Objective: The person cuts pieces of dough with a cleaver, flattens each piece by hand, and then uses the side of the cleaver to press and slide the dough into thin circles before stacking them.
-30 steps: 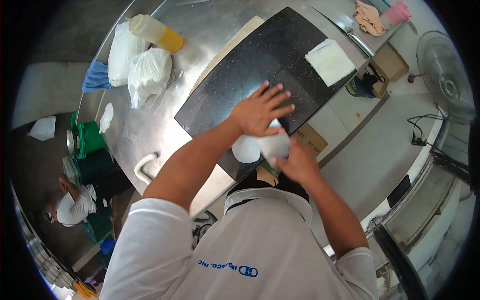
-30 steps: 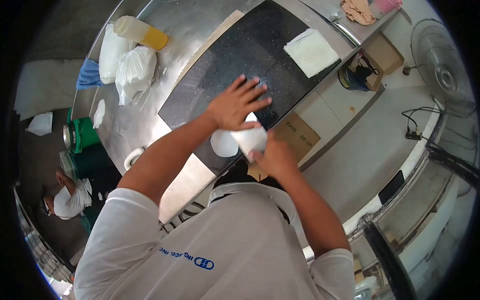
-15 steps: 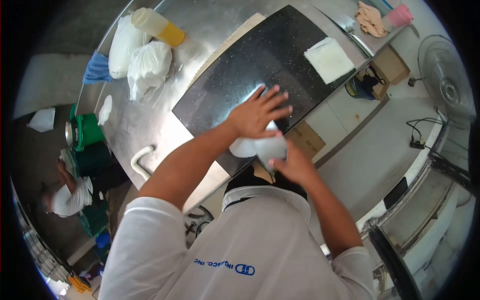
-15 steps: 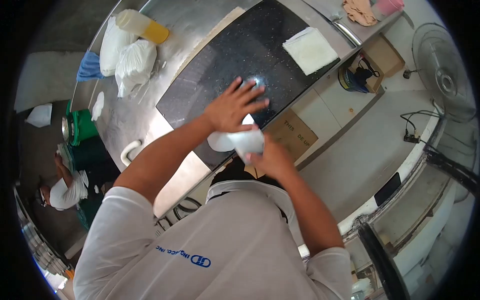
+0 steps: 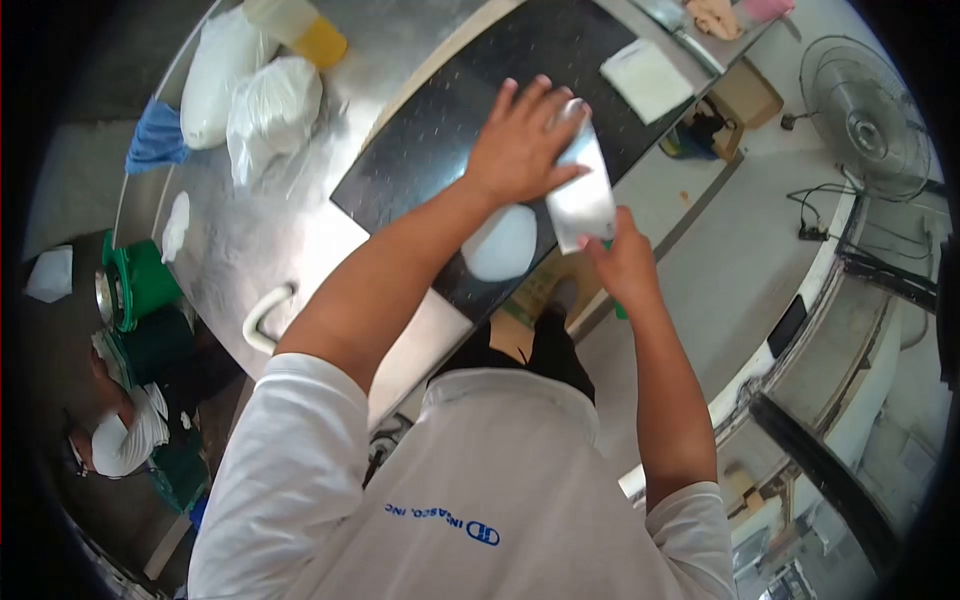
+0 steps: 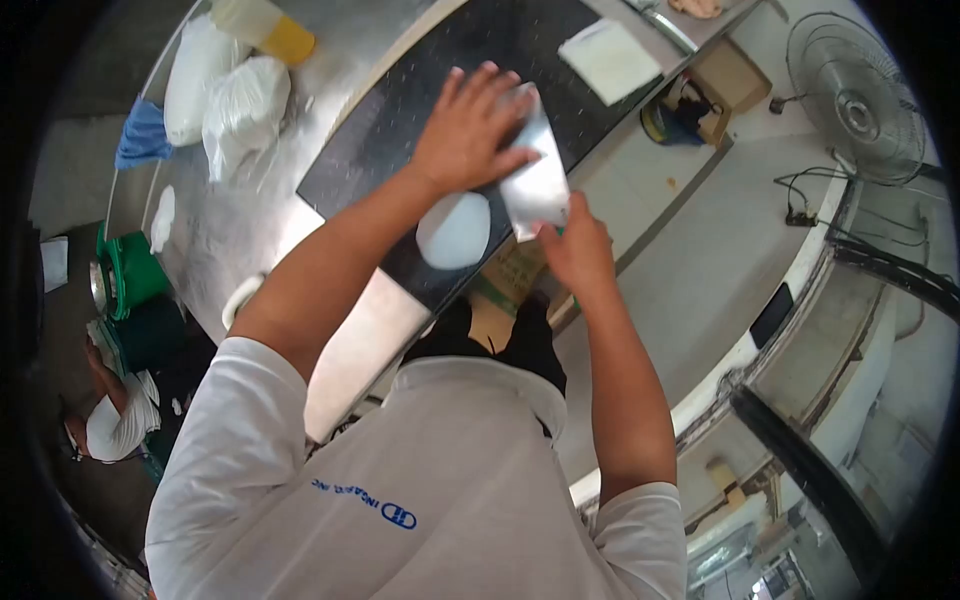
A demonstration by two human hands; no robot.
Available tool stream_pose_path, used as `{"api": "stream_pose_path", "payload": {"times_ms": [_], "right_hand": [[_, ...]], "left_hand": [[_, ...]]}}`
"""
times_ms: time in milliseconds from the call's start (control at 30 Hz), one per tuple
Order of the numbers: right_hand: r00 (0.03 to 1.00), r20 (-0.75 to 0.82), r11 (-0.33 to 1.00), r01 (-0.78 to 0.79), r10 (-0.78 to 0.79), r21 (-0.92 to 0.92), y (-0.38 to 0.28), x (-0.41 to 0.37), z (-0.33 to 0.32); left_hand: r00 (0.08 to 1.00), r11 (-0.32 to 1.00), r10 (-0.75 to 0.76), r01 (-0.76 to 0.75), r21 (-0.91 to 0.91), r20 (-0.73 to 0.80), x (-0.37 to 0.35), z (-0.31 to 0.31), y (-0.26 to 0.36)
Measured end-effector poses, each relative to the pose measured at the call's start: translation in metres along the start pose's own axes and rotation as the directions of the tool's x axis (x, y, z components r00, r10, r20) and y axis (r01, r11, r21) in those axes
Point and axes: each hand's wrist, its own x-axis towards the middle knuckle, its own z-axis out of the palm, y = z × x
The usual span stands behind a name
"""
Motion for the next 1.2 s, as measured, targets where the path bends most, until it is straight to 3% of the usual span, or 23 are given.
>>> {"api": "stream_pose_path", "payload": {"times_ms": [33,100,133,167,200,267,333,433,500,533,567,633,700,767,800,833,900,933,1000,1033,1067,1167,1200], "right_hand": [[1.000,0.014,1.000,-0.011,0.011,-0.006,-0.002,-0.009,0.015],[0.993,-0.104,0.965,-0.023,0.052,0.260,-0.005,-0.039,0.058],[0.986,-0.131,0.993,0.106,-0.099,0.044,0.008,-0.055,0.095],[0.998,-0.058,0.985,0.046,-0.037,0.166,-0.010,-0.074,0.112],[0.998,0.049,0.989,-0.049,0.043,0.136,-0.025,-0.087,0.116],[0.993,0.111,0.993,-0.051,0.040,0.104,-0.036,-0.087,0.113],[0.973,0.220,0.992,-0.092,0.071,0.089,-0.047,-0.082,0.099],[0.983,0.172,0.996,0.048,-0.061,0.076,-0.042,-0.075,0.089],[0.978,0.198,0.995,0.047,-0.064,0.091,-0.041,-0.073,0.078],[0.973,0.224,0.993,0.037,-0.061,0.112,-0.042,-0.071,0.072],[0.972,0.226,0.992,0.044,-0.069,0.116,-0.034,-0.068,0.070],[0.968,0.213,0.988,0.111,-0.131,0.105,-0.017,-0.061,0.066],[0.954,0.268,0.986,0.097,-0.130,0.133,-0.003,-0.052,0.052],[0.935,0.329,0.984,0.082,-0.131,0.159,0.010,-0.046,0.031],[0.933,0.332,0.979,0.084,-0.143,0.184,0.017,-0.040,0.020],[0.932,0.328,0.974,0.086,-0.153,0.212,0.023,-0.033,0.009],[0.937,0.310,0.972,0.097,-0.162,0.215,0.045,-0.022,-0.013],[0.942,0.293,0.974,0.107,-0.163,0.199,0.056,-0.016,-0.027],[0.949,0.275,0.978,0.112,-0.158,0.176,0.074,-0.009,-0.055],[0.956,0.256,0.983,0.109,-0.145,0.151,0.083,-0.006,-0.068],[0.954,0.256,0.982,0.119,-0.154,0.149,0.095,-0.001,-0.078],[0.965,0.235,0.960,0.046,-0.114,0.276,0.111,0.008,-0.101],[0.973,0.169,0.943,0.094,-0.154,0.320,0.097,0.007,-0.118]], "left_hand": [[0.997,0.992,-0.082,0.080,-0.100,-0.017,-0.014,-0.010,-0.005],[0.979,0.945,-0.197,0.205,-0.254,0.055,-0.056,-0.030,-0.013],[0.977,0.943,-0.206,0.211,-0.257,0.046,-0.081,-0.037,-0.017],[0.966,0.910,-0.211,0.249,-0.331,0.147,-0.110,-0.038,-0.019],[0.948,0.870,-0.198,0.287,-0.401,0.250,-0.134,-0.040,-0.016],[0.947,0.922,-0.161,0.245,-0.299,0.279,-0.162,-0.047,-0.006],[0.955,0.940,-0.166,0.229,-0.253,0.247,-0.169,-0.052,0.001],[0.962,0.918,-0.198,0.250,-0.309,0.190,-0.161,-0.056,0.001],[0.943,0.888,-0.221,0.300,-0.349,0.248,-0.153,-0.061,0.003],[0.969,0.898,-0.203,0.241,-0.367,0.141,-0.148,-0.064,0.005],[0.969,0.901,-0.206,0.243,-0.360,0.140,-0.142,-0.066,0.006],[0.906,0.868,-0.174,0.327,-0.375,0.387,-0.127,-0.069,0.006],[0.935,0.883,-0.147,0.271,-0.382,0.323,-0.114,-0.062,0.010],[0.910,0.693,-0.076,0.341,-0.635,0.407,-0.096,-0.054,0.019],[0.887,0.546,-0.130,0.438,-0.715,0.444,-0.081,-0.059,0.030],[0.884,0.561,-0.132,0.439,-0.702,0.447,-0.062,-0.057,0.034],[0.777,0.107,-0.305,0.603,-0.791,0.551,-0.026,-0.051,0.045],[0.749,0.018,-0.381,0.592,-0.806,0.542,0.001,-0.054,0.046],[0.766,-0.058,-0.518,0.411,-0.910,0.380,0.049,-0.032,0.029],[0.728,-0.193,-0.569,0.332,-0.923,0.381,0.074,-0.025,0.016],[0.687,-0.216,-0.632,0.288,-0.933,0.359,0.100,-0.024,0.005],[0.513,-0.218,-0.780,0.314,-0.924,0.358,0.132,0.013,-0.043],[0.507,-0.216,-0.786,0.310,-0.926,0.354,0.124,0.025,-0.046]]}}
